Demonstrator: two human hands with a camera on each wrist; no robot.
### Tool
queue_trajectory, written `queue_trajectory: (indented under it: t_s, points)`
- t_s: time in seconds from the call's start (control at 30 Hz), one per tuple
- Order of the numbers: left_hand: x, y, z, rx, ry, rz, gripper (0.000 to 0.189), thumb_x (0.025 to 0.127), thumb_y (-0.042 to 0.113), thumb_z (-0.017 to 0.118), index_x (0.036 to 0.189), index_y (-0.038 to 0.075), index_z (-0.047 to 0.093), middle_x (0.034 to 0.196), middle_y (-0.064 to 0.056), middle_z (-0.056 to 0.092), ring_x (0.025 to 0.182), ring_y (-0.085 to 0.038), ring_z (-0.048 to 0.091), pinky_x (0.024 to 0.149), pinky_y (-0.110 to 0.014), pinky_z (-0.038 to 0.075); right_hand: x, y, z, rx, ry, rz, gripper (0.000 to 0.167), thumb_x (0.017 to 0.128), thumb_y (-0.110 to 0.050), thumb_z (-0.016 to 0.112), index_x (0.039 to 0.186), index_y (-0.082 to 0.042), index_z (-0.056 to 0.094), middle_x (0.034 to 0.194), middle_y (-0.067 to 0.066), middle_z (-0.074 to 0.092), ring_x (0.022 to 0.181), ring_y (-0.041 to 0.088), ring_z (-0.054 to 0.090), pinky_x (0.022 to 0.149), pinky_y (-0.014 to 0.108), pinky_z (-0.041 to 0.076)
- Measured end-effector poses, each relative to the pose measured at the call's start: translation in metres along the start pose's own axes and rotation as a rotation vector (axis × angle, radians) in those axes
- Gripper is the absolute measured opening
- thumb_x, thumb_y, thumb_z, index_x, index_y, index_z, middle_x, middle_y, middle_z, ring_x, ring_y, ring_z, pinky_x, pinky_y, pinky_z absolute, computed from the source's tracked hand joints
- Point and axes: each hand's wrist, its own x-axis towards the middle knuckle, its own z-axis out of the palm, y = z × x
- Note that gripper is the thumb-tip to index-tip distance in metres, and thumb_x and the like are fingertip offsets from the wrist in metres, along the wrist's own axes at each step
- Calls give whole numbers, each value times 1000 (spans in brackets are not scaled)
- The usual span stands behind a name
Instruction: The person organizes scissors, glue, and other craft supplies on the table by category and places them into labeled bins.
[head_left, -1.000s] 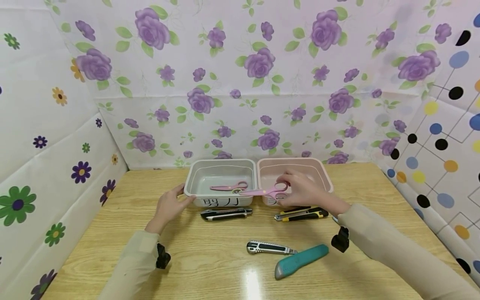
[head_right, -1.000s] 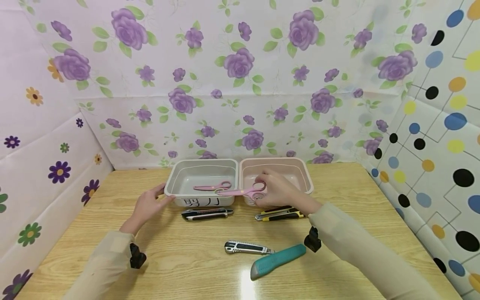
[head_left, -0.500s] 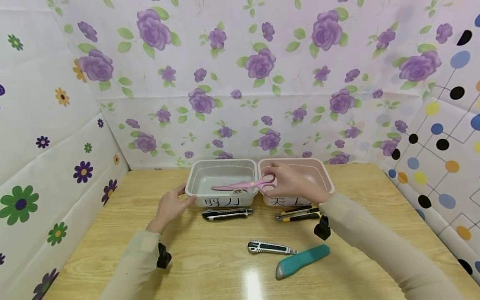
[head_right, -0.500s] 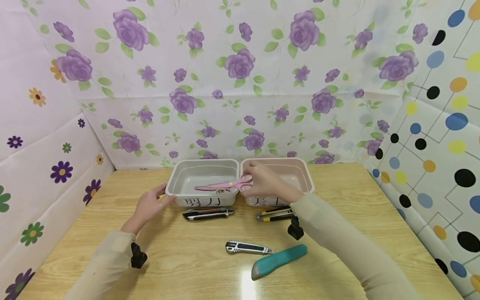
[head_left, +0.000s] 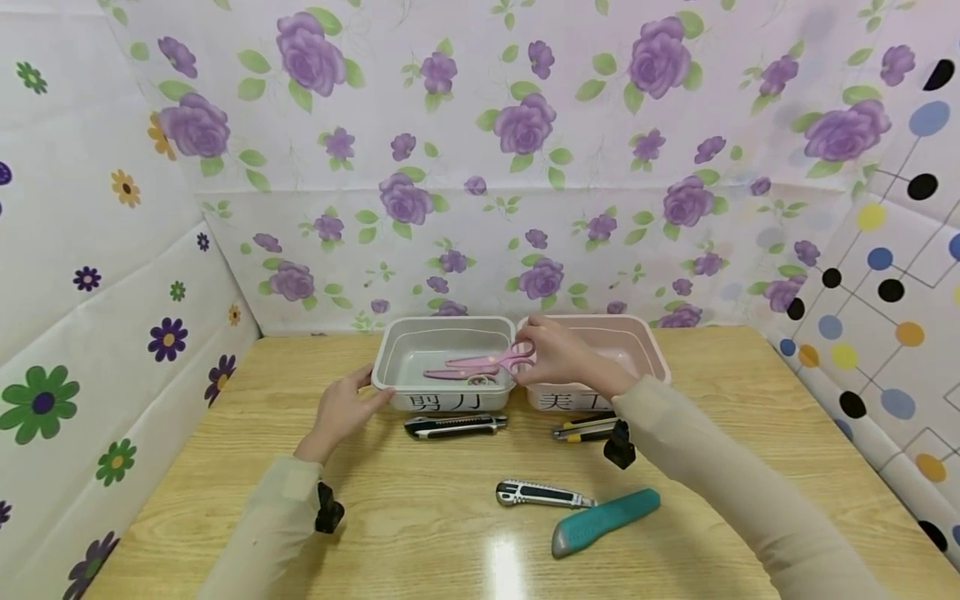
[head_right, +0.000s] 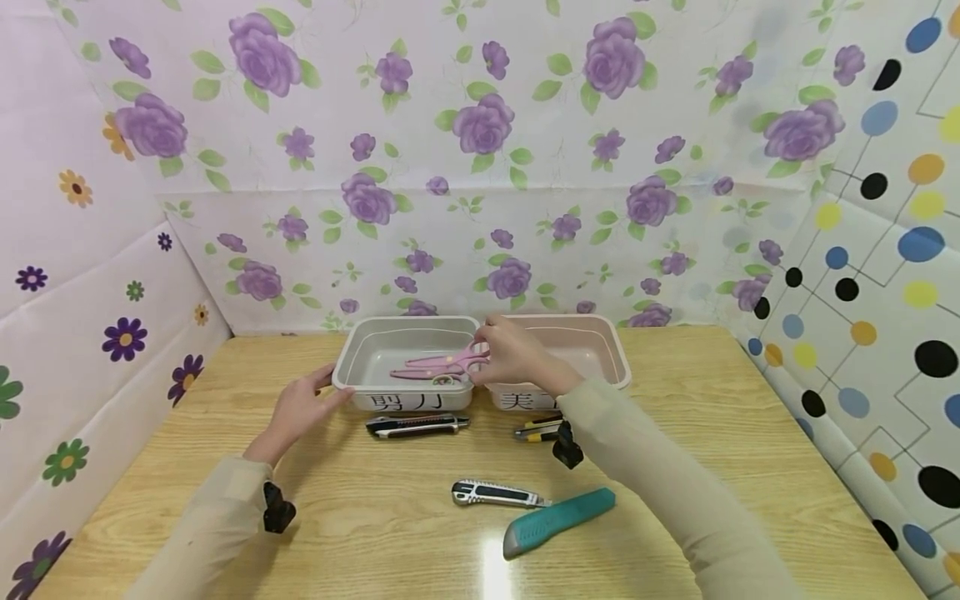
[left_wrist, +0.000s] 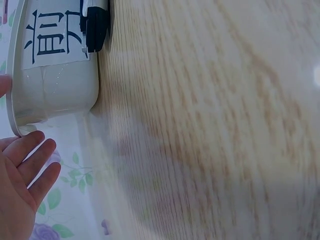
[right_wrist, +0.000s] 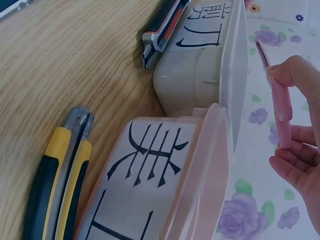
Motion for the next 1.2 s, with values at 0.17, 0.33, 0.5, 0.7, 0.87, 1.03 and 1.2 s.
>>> queue_trajectory:
  t_s: [0.17,0.33,0.5,0.7,0.87,1.03,1.2]
  points:
    - [0,0,0,1,3,11,63,82,39,64,128,-2,49,113,-19,61,102,-37,58,80,-51,46,4,-1,5,0,-11,5,42,62,-30,74,92,-1,66,87,10,54,73,15,48,65,27,43]
    - [-1,-1,2,5,7,16,63,82,38,65,127,-3,49,112,-20,61,100,-37,59,76,-49,47,10,-5,8,-3,-27,-19,44,63,-31,73,94,-1,67,89,10,54,74,15,50,65,27,45]
    - [0,-1,2,9,15,23,63,82,38,65,127,-3,49,112,-19,61,97,-37,61,71,-46,48,15,-10,10,-14,-15,-49,43,63,-31,72,94,-1,68,88,11,55,73,16,51,65,27,45]
    - [0,0,0,8,14,14,65,82,37,65,127,-5,47,112,-20,61,99,-37,59,74,-48,47,19,-14,14,0,-27,-54,46,64,-33,74,95,1,68,88,11,53,73,15,50,64,26,44]
    - [-1,1,-1,8,9,10,65,82,38,64,128,-5,47,113,-19,61,100,-37,59,75,-48,47,22,-15,18,0,-24,-54,45,64,-31,73,95,0,68,84,9,50,71,15,45,62,25,42]
    - [-1,2,-2,7,8,10,64,82,37,65,127,-5,48,112,-19,61,97,-36,61,69,-43,46,26,-17,23,7,-16,-77,45,62,-31,73,94,1,68,82,8,48,71,15,42,62,25,40]
    - [-1,1,-1,6,6,7,64,83,38,64,128,-4,47,113,-19,61,98,-36,60,69,-43,46,30,-18,29,-7,-17,-85,46,62,-32,73,94,0,68,82,8,50,72,14,43,62,24,40]
